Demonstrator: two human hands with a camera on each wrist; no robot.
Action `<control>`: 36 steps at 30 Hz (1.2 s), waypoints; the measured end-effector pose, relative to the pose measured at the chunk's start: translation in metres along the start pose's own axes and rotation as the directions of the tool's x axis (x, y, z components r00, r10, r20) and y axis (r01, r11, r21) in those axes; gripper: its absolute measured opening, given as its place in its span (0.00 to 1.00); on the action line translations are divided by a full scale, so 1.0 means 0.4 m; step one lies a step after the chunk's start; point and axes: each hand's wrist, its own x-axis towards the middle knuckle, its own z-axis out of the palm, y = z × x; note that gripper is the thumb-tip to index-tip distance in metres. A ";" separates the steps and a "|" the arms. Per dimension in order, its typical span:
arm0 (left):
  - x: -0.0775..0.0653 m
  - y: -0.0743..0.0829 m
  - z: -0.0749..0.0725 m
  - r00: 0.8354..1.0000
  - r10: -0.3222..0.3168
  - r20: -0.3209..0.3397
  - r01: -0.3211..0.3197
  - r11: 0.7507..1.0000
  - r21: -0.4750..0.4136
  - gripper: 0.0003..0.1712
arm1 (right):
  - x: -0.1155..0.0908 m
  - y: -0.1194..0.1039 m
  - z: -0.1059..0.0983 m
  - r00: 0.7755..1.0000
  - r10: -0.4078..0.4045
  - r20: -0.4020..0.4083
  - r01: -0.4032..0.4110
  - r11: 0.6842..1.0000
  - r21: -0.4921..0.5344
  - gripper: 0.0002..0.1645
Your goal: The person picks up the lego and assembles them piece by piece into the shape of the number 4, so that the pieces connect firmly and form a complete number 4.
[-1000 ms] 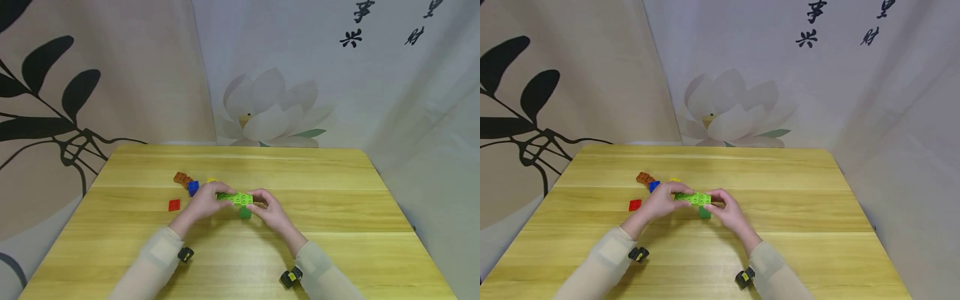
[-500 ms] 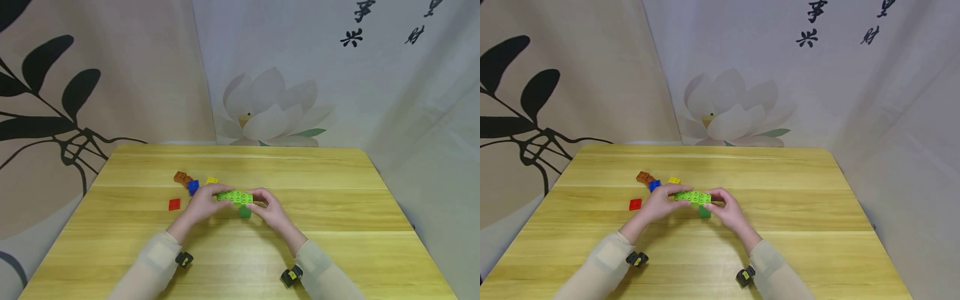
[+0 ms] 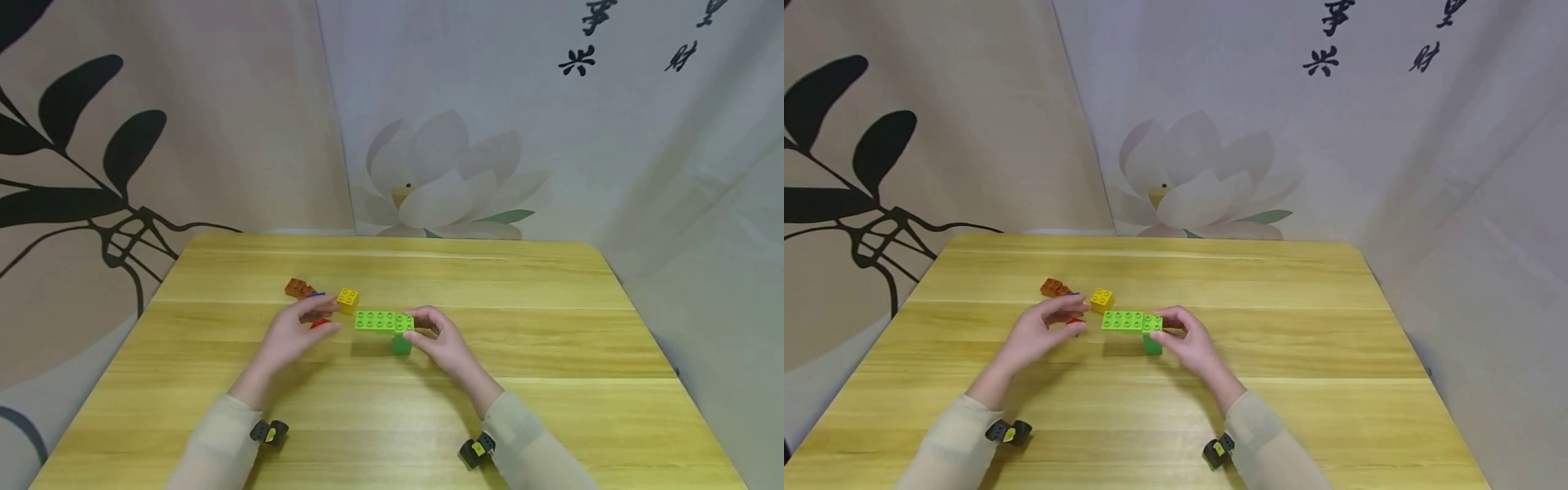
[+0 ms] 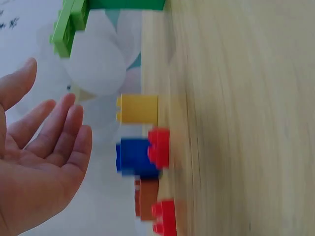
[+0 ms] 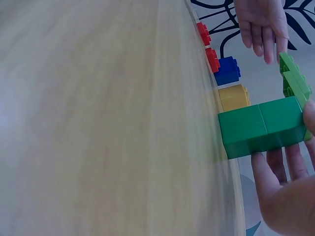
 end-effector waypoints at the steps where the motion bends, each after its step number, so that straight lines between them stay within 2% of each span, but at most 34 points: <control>1: -0.004 -0.005 -0.010 1.000 0.000 -0.008 0.000 1.000 -0.001 0.28 | 0.000 0.000 0.000 1.000 -0.001 0.000 0.001 1.000 0.000 0.21; 5: -0.019 -0.025 -0.049 0.999 -0.006 -0.045 0.006 1.000 0.001 0.27 | 0.001 0.003 0.000 1.000 -0.006 -0.001 0.006 1.000 -0.007 0.21; 9: -0.032 -0.046 -0.085 0.997 -0.039 -0.060 0.041 0.999 0.033 0.28 | 0.001 0.003 0.000 1.000 0.001 -0.001 -0.001 1.000 -0.014 0.21; 17: -0.044 -0.102 -0.131 0.997 -0.072 -0.016 0.073 0.995 0.063 0.35 | 0.002 0.000 0.001 1.000 -0.004 -0.008 0.004 1.000 -0.017 0.21; 21: -0.048 -0.125 -0.143 0.994 -0.108 0.019 0.106 0.990 0.092 0.41 | 0.000 -0.001 0.001 1.000 0.009 -0.011 -0.010 1.000 -0.028 0.21; 26: -0.049 -0.142 -0.148 0.984 -0.167 0.057 0.160 0.981 0.109 0.41 | 0.000 -0.004 0.002 1.000 0.011 -0.008 -0.011 0.999 -0.033 0.21; 30: -0.048 -0.152 -0.148 0.977 -0.196 0.082 0.188 0.978 0.093 0.41 | -0.001 -0.006 0.002 1.000 0.003 0.000 -0.003 1.000 -0.028 0.22; 36: -0.045 -0.165 -0.149 0.973 -0.205 0.107 0.202 0.979 0.041 0.41 | 0.001 -0.002 0.001 1.000 -0.016 0.008 0.016 1.000 -0.017 0.22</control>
